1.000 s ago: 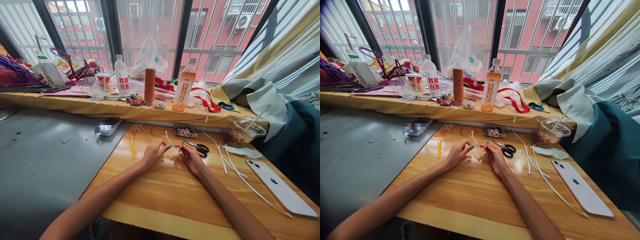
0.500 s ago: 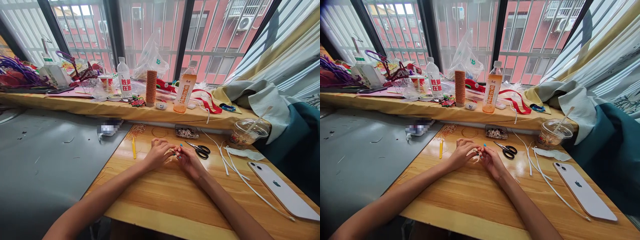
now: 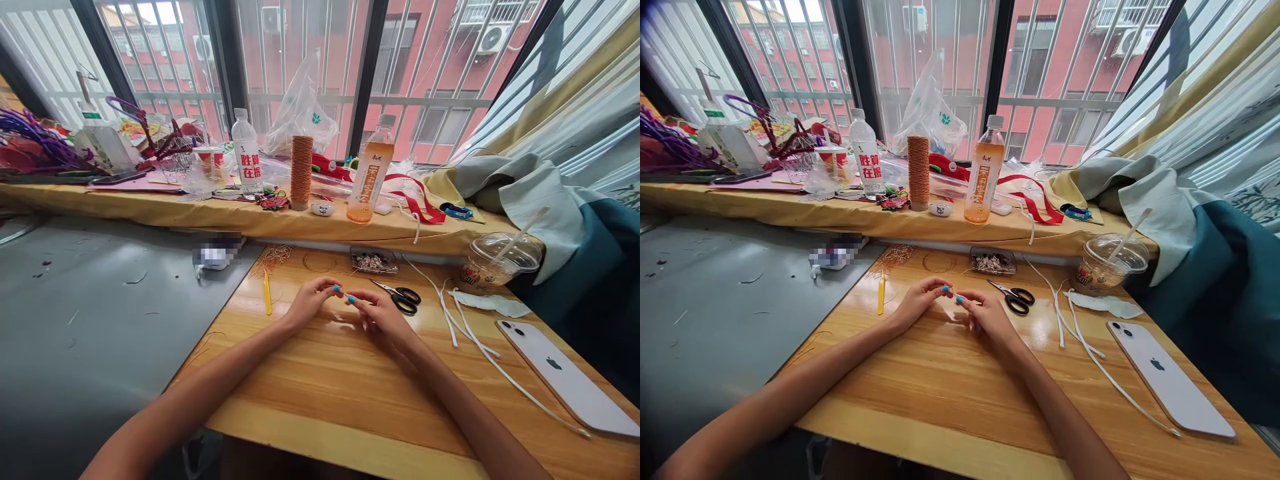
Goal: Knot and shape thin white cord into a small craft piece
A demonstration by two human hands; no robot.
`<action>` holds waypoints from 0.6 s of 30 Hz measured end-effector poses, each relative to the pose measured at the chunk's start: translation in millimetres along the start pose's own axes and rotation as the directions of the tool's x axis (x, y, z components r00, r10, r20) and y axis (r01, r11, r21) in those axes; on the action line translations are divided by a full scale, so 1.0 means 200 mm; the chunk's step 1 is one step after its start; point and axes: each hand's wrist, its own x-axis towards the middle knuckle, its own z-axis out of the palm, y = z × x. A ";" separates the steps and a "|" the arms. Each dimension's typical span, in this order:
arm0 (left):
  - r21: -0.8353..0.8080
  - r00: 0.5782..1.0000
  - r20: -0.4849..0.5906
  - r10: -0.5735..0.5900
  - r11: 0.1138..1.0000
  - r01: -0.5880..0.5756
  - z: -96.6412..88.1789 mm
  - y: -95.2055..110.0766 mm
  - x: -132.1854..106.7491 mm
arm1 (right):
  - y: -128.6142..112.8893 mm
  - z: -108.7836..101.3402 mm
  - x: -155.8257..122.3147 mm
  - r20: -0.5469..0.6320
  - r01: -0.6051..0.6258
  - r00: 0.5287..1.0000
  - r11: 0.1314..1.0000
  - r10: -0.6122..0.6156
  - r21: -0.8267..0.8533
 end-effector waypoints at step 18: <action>0.108 0.988 0.155 -0.010 0.994 -0.007 -0.01 -0.01 0.00 | 0.00 0.03 -0.04 -0.056 0.307 0.933 0.869 -0.354 -0.389</action>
